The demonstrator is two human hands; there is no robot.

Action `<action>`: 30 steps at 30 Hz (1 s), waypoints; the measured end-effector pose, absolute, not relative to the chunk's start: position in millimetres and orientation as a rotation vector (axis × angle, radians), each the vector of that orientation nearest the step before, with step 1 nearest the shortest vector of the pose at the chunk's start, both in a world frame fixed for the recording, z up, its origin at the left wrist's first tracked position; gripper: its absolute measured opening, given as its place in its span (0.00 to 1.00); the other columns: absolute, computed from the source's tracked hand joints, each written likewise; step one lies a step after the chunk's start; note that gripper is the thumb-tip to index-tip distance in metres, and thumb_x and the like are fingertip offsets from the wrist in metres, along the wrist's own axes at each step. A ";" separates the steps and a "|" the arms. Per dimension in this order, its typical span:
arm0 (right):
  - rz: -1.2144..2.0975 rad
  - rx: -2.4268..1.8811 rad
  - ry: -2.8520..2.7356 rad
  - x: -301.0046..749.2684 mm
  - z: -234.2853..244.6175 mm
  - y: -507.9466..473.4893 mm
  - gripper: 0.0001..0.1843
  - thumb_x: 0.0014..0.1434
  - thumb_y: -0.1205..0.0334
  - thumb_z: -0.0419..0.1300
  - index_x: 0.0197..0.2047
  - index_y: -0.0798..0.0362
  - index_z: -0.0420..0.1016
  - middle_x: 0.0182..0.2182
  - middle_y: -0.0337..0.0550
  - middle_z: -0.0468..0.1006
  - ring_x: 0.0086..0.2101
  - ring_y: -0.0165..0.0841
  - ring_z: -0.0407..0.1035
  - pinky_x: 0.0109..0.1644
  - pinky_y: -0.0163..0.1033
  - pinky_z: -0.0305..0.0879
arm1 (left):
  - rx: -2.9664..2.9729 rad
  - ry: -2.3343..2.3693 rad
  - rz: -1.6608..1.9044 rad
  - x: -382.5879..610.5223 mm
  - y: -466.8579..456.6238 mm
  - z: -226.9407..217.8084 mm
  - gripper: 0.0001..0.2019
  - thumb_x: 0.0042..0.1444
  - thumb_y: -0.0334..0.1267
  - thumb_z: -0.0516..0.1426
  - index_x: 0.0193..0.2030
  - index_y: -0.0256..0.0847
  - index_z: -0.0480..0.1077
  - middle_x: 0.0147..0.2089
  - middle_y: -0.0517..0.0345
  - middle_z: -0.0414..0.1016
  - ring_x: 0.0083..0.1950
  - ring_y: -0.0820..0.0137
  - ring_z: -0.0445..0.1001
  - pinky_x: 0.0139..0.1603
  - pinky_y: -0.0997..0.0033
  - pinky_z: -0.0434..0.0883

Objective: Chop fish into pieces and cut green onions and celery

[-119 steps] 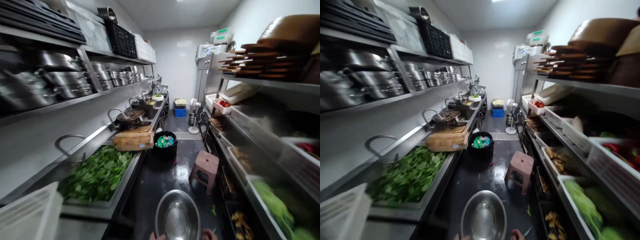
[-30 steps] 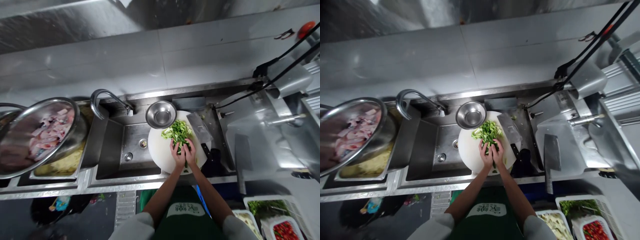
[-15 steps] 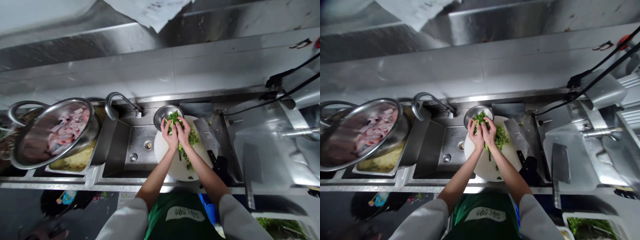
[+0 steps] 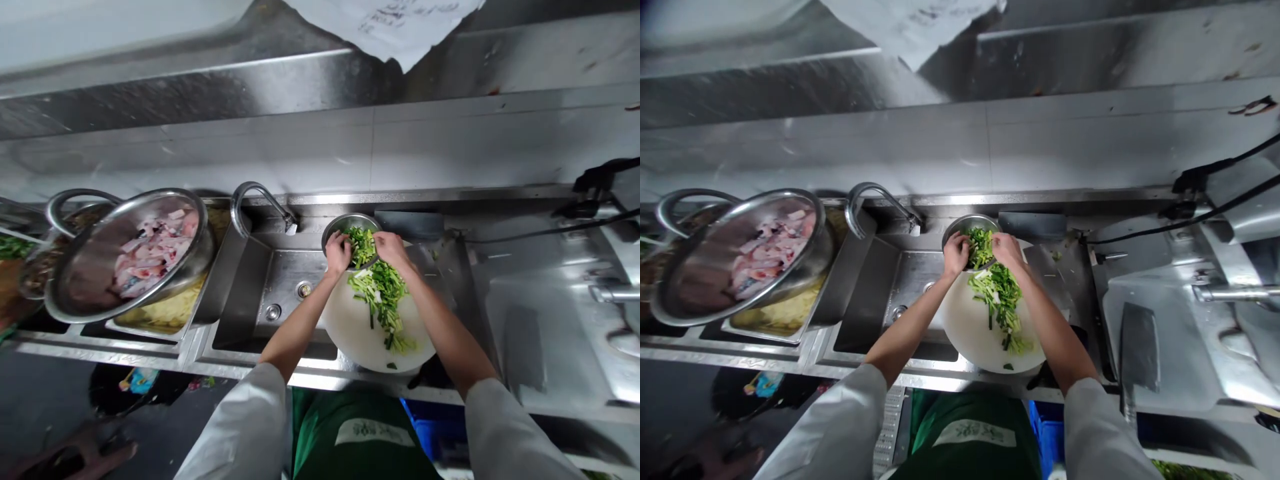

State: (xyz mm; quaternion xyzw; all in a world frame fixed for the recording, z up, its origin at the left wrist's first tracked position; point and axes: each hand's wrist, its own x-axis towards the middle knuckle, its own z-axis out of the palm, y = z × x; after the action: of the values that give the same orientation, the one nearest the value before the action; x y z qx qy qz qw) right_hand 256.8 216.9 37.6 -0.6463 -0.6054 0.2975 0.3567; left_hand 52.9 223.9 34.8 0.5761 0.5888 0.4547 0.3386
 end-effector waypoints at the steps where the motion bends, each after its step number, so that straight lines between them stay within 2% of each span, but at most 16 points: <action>1: 0.736 -1.678 -1.530 268.2 36.0 206.1 0.12 0.61 0.58 0.59 0.38 0.50 0.84 0.38 0.44 0.86 0.39 0.40 0.79 0.54 0.47 0.75 | 1.502 1.490 1.256 44.2 207.9 34.3 0.06 0.58 0.34 0.60 0.36 0.42 0.80 0.51 0.45 0.81 0.60 0.55 0.76 0.70 0.53 0.67; 3: 0.726 -1.692 -1.480 286.5 30.3 181.7 0.15 0.62 0.54 0.58 0.40 0.51 0.84 0.39 0.46 0.86 0.41 0.41 0.79 0.54 0.49 0.75 | 1.497 1.433 1.332 28.5 167.7 27.9 0.07 0.60 0.39 0.59 0.33 0.44 0.78 0.44 0.48 0.81 0.53 0.58 0.78 0.67 0.54 0.70; 5: 0.767 -1.709 -1.498 294.6 22.9 157.1 0.19 0.62 0.51 0.59 0.48 0.52 0.83 0.48 0.50 0.85 0.48 0.44 0.78 0.60 0.52 0.73 | 1.536 1.409 1.285 22.2 126.1 15.4 0.09 0.61 0.42 0.59 0.33 0.43 0.78 0.40 0.49 0.80 0.49 0.58 0.78 0.64 0.54 0.72; 7: 0.795 -1.732 -1.591 290.2 16.6 136.7 0.24 0.62 0.50 0.60 0.57 0.51 0.80 0.60 0.52 0.78 0.61 0.47 0.71 0.68 0.55 0.65 | 1.528 1.454 1.181 30.7 96.0 0.8 0.13 0.61 0.44 0.59 0.47 0.42 0.80 0.52 0.45 0.80 0.59 0.56 0.76 0.69 0.52 0.69; 9: 0.789 -1.730 -1.695 276.5 12.3 121.9 0.27 0.63 0.50 0.60 0.63 0.49 0.77 0.68 0.50 0.71 0.70 0.46 0.59 0.75 0.55 0.55 | 1.492 1.541 1.098 53.0 83.0 -11.5 0.22 0.62 0.45 0.58 0.61 0.40 0.75 0.66 0.42 0.72 0.71 0.54 0.67 0.74 0.50 0.63; 11: 0.786 -1.699 -1.721 259.7 9.3 110.4 0.25 0.65 0.51 0.58 0.63 0.48 0.77 0.70 0.48 0.68 0.72 0.44 0.54 0.77 0.55 0.52 | 1.473 1.605 1.065 81.6 82.7 -19.5 0.25 0.64 0.45 0.56 0.66 0.40 0.71 0.71 0.41 0.67 0.75 0.54 0.61 0.78 0.49 0.57; 14: 0.825 -1.627 -1.621 239.2 4.2 94.3 0.23 0.66 0.52 0.54 0.59 0.51 0.78 0.65 0.51 0.73 0.66 0.44 0.64 0.73 0.53 0.58 | 1.429 1.630 1.114 118.0 86.0 -23.4 0.23 0.68 0.45 0.52 0.65 0.39 0.72 0.69 0.40 0.69 0.73 0.55 0.64 0.78 0.50 0.58; 17: 0.867 -1.572 -1.411 228.1 -0.7 80.2 0.24 0.68 0.48 0.51 0.54 0.53 0.79 0.54 0.53 0.81 0.54 0.42 0.75 0.65 0.48 0.68 | 1.318 1.601 1.217 138.8 79.0 -20.7 0.21 0.70 0.44 0.49 0.62 0.40 0.74 0.64 0.41 0.73 0.68 0.59 0.70 0.74 0.55 0.65; 20: 0.854 -1.554 -1.108 222.8 1.1 71.1 0.23 0.65 0.43 0.54 0.46 0.52 0.80 0.45 0.52 0.85 0.45 0.41 0.78 0.55 0.47 0.75 | 1.234 1.560 1.290 150.9 65.3 -12.0 0.19 0.71 0.44 0.50 0.58 0.41 0.77 0.59 0.43 0.76 0.64 0.61 0.73 0.70 0.57 0.69; 22: 0.825 -1.561 -0.984 220.8 9.2 67.3 0.23 0.63 0.41 0.57 0.44 0.52 0.81 0.43 0.52 0.86 0.43 0.41 0.78 0.53 0.47 0.76 | 1.183 1.573 1.333 156.5 57.5 -0.6 0.18 0.70 0.45 0.51 0.55 0.40 0.78 0.58 0.42 0.76 0.63 0.60 0.74 0.69 0.57 0.70; 26: 0.790 -1.525 -0.961 215.3 40.8 73.4 0.22 0.64 0.43 0.58 0.45 0.52 0.82 0.44 0.51 0.86 0.45 0.41 0.79 0.55 0.47 0.75 | 1.157 1.589 1.482 156.4 59.7 36.3 0.16 0.69 0.44 0.54 0.51 0.39 0.79 0.56 0.43 0.77 0.62 0.60 0.76 0.67 0.59 0.71; 30: 0.757 -1.365 -1.083 198.1 66.6 127.6 0.22 0.66 0.43 0.58 0.47 0.51 0.82 0.46 0.49 0.85 0.47 0.40 0.78 0.59 0.47 0.73 | 1.219 1.560 1.635 136.2 111.5 67.0 0.15 0.69 0.43 0.56 0.53 0.39 0.79 0.57 0.45 0.78 0.64 0.60 0.75 0.70 0.59 0.69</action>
State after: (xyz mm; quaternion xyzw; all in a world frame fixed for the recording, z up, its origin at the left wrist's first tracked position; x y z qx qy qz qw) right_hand 198.1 127.6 66.6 -0.5845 -0.4635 0.3240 0.5818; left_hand 136.2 111.5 67.0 0.4554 0.5827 0.6106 0.2833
